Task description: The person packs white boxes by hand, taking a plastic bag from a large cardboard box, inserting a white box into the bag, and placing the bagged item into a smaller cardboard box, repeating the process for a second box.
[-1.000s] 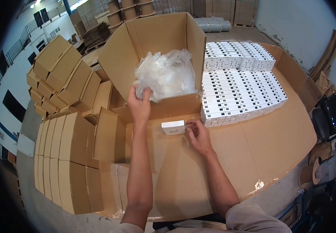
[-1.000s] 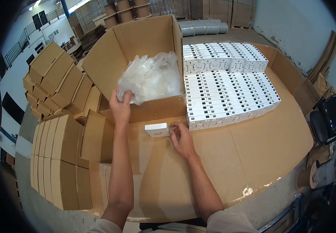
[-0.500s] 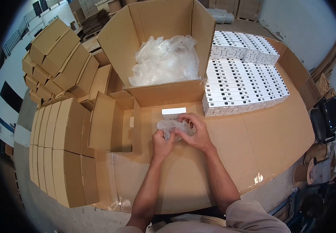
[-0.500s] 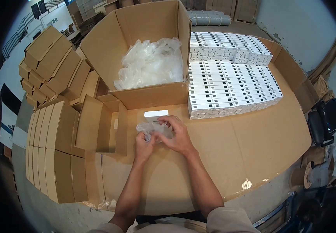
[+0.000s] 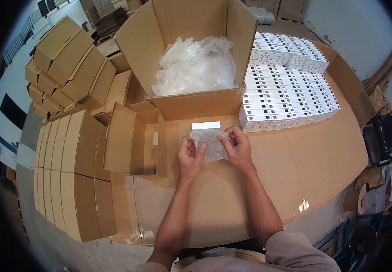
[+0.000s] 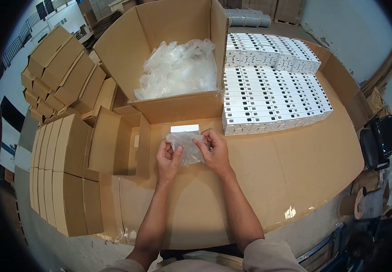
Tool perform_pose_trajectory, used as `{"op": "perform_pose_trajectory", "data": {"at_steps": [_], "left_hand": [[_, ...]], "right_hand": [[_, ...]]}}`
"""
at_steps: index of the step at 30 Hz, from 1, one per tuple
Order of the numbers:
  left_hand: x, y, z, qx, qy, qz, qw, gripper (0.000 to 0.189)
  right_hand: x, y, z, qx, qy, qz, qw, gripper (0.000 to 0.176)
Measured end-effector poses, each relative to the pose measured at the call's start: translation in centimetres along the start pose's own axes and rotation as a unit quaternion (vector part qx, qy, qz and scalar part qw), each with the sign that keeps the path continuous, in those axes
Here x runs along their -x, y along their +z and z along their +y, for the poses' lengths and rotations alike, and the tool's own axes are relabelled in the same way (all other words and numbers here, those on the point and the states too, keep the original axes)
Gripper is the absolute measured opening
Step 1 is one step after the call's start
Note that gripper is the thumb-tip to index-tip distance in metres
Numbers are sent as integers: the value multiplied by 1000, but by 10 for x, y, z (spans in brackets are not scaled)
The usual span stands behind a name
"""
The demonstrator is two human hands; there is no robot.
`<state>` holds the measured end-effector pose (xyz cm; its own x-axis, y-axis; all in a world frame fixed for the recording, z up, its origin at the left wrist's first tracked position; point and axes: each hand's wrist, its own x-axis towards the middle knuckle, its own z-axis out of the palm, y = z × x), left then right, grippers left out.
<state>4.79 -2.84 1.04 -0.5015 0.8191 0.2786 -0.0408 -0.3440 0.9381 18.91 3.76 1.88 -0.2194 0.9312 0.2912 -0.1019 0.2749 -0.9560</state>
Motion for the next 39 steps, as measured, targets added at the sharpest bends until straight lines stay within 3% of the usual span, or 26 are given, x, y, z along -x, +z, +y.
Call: {"op": "perform_pose_trajectory", "data": {"at_steps": [3,6,9,13,17,21,24,29,33,39], "left_hand": [[-5,-14,-13,-41,-24,6,999,16],[-6,-15,-9,-41,-33,8,999,19],[-4,-18,-8,-67,-39,0,997,22],[-6,-22,-4,-122,-34,21,992,27],[-10,-22,-6,-172,-13,27,985,31],[-9,-20,-11,-120,3,42,992,29],[-11,-17,-16,-61,-6,60,996,27],[-11,-6,-5,-42,30,98,994,23],[-16,-27,-16,-50,-20,69,996,21],[-16,-7,-1,-39,6,135,990,30]], "right_hand": [[2,2,5,31,-30,-47,998,23],[3,6,-1,30,-22,-37,999,22],[2,17,-10,-65,-7,-4,998,21],[4,5,-6,-21,35,6,999,20],[-4,8,8,-65,-10,59,996,20],[2,16,3,-108,6,46,993,16],[4,22,-13,-43,-34,13,998,20],[4,16,-10,-8,-6,-38,999,33],[4,7,-10,39,63,-74,994,40],[5,10,-10,38,3,-75,996,29]]}}
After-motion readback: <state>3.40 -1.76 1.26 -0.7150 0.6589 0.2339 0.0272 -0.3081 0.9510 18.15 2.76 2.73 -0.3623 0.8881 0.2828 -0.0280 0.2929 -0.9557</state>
